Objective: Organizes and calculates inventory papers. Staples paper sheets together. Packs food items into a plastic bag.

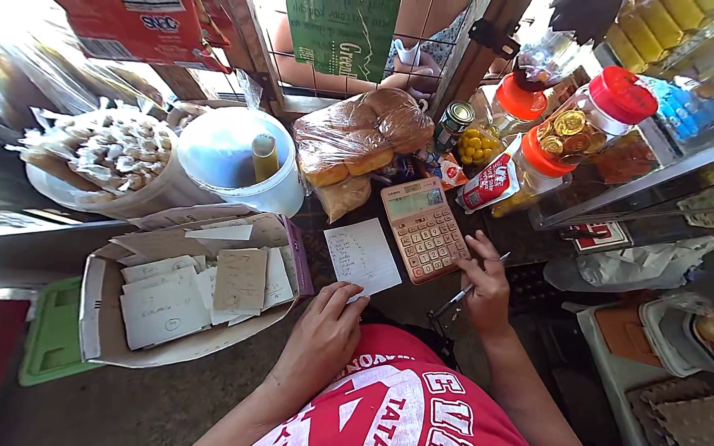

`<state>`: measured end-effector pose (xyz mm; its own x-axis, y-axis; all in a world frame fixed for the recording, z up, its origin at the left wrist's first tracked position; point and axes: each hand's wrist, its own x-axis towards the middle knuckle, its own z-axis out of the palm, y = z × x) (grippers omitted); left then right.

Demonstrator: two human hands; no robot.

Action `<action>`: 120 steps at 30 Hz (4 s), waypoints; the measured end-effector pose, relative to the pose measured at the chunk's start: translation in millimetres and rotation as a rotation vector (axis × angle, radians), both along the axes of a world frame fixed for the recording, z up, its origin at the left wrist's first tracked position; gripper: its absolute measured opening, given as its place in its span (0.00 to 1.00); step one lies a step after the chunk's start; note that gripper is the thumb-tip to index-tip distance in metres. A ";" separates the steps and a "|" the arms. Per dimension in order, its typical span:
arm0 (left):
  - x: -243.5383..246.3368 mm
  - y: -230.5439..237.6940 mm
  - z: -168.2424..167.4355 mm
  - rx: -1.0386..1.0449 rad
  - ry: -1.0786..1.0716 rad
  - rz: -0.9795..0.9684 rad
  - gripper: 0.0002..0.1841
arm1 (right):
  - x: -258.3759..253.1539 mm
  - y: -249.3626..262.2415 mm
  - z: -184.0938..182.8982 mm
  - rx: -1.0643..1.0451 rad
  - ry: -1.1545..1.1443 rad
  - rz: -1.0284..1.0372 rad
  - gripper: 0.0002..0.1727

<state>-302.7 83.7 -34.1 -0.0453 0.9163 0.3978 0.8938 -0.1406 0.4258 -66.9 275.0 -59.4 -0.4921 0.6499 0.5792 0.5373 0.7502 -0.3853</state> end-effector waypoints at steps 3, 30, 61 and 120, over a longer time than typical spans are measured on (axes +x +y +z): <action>-1.6 -1.7 1.0 -0.022 -0.017 -0.007 0.17 | 1.4 1.6 0.3 -0.030 -0.030 -0.050 0.15; -11.6 -5.6 4.0 -0.298 0.180 0.011 0.23 | -152.5 -39.4 11.0 -0.774 0.340 0.474 0.18; -15.1 -6.4 2.9 -0.295 0.148 -0.013 0.22 | -152.5 -40.2 4.9 -0.638 0.315 0.467 0.19; -116.6 -53.4 56.2 0.134 -0.991 0.730 0.12 | -200.0 -104.8 51.2 -0.250 0.174 1.007 0.11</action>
<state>-419.3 30.3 22.1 -0.8633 0.5047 -0.0105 0.0818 0.1603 0.9837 -266.9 170.2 -8.2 -0.7940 0.0980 0.6000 -0.3678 0.7084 -0.6024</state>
